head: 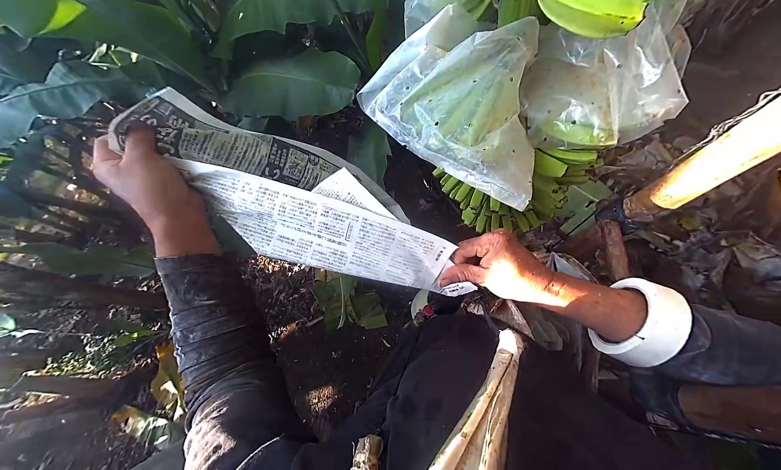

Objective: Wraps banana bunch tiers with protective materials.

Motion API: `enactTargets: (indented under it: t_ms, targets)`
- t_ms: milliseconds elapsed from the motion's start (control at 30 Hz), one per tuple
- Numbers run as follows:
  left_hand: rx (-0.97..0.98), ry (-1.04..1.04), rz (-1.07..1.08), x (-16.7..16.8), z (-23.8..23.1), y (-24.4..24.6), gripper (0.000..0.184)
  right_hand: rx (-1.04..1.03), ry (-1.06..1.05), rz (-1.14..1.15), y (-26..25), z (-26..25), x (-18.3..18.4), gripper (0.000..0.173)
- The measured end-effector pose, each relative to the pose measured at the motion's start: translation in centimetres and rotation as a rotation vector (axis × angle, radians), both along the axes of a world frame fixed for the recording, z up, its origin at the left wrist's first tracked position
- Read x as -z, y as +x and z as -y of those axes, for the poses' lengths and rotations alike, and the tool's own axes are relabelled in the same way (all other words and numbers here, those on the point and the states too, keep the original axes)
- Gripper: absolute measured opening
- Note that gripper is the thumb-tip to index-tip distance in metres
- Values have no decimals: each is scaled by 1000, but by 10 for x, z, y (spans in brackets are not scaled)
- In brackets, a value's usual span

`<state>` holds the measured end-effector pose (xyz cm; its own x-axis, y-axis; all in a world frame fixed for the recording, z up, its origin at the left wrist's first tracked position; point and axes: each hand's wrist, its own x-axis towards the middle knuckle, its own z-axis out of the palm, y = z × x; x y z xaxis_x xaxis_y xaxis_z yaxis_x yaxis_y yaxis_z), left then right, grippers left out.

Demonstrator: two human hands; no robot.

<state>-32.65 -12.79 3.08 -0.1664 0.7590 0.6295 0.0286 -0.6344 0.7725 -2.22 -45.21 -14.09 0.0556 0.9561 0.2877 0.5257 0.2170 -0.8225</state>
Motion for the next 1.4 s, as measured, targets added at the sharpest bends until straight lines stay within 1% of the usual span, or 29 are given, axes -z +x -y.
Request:
enactTargets:
  t_ms: [67, 100, 167, 233, 267, 300, 333, 367, 400, 433, 467, 533, 600, 667, 700, 767, 800, 833, 900, 933, 967, 1000, 1033, 1133, 1200, 1233, 1267, 1333, 1400]
  targets:
    - [-27, -11, 38, -4, -10, -7, 14, -1, -56, -21, 1, 0, -2, 38]
    - [-42, -17, 50, -6, -15, -11, 16, 19, -105, 11, 2, -1, -3, 38]
    - [-57, -38, 72, -12, -22, -19, 22, 83, -243, 163, 6, -4, -5, 41]
    - [3, -70, 87, -20, -20, -23, 29, 167, -412, 332, 12, -8, -7, 38]
    - [50, -71, 87, -24, -16, -24, 30, 211, -451, 364, 13, -9, -7, 41]
    - [109, -49, 90, -28, -10, -24, 29, 240, -434, 368, 13, -7, -7, 56]
    - [161, -9, 93, -31, -2, -21, 26, 254, -348, 361, 11, -4, -7, 77]
    - [202, 26, 93, -33, 7, -17, 26, 268, -199, 360, 8, -2, -8, 94]
    - [221, 36, 78, -35, 19, -10, 26, 279, -28, 361, 3, -1, -9, 104]
    - [223, 25, 60, -36, 35, -1, 26, 272, 129, 356, 0, -3, -10, 107]
    - [222, -4, 37, -37, 50, 8, 26, 244, 247, 352, -2, -4, -11, 105]
    - [231, -49, -3, -36, 72, 19, 22, 180, 345, 378, -2, -7, -9, 92]
    - [304, -39, -21, -30, 84, 22, 18, 133, 291, 378, 0, -9, -3, 84]
    - [468, 16, -29, -20, 76, 10, 24, 119, 192, 362, 2, -10, 2, 85]
    - [520, 40, -36, -16, 71, 4, 27, 120, 161, 355, 3, -11, 3, 86]
    - [551, 88, -41, -15, 68, -2, 30, 119, 142, 351, 5, -12, 4, 79]
    - [541, 117, -45, -16, 70, -4, 29, 120, 146, 351, 5, -12, 4, 71]
    - [527, 138, -42, -17, 72, -3, 28, 132, 165, 353, 6, -11, 4, 59]
    - [502, 148, -28, -18, 71, 2, 26, 202, 289, 364, 8, -10, 9, 29]
    - [476, 130, -36, -19, 68, 8, 26, 241, 357, 392, 8, -10, 9, 24]
    - [420, 92, -45, -20, 63, 15, 25, 268, 401, 427, 8, -8, 9, 24]
    - [322, 32, -72, -19, 54, 23, 22, 288, 409, 475, 8, -7, 8, 27]
    - [240, -46, -128, -15, 42, 29, 19, 303, 373, 534, 6, -6, 8, 31]
    - [122, -311, -307, 17, 2, 40, 22, 284, 231, 675, 1, -4, 10, 39]
    - [81, -457, -400, 40, -19, 45, 27, 260, 228, 744, -7, -2, 10, 41]
    - [63, -502, -433, 47, -27, 47, 28, 241, 272, 753, -11, 0, 9, 39]
    - [50, -524, -449, 49, -34, 49, 30, 218, 336, 752, -15, 1, 9, 36]
    - [25, -492, -496, 45, -42, 52, 32, 183, 481, 747, -22, 2, 12, 31]
    - [-18, -422, -637, 34, -39, 56, 28, 149, 531, 716, -24, 3, 15, 32]
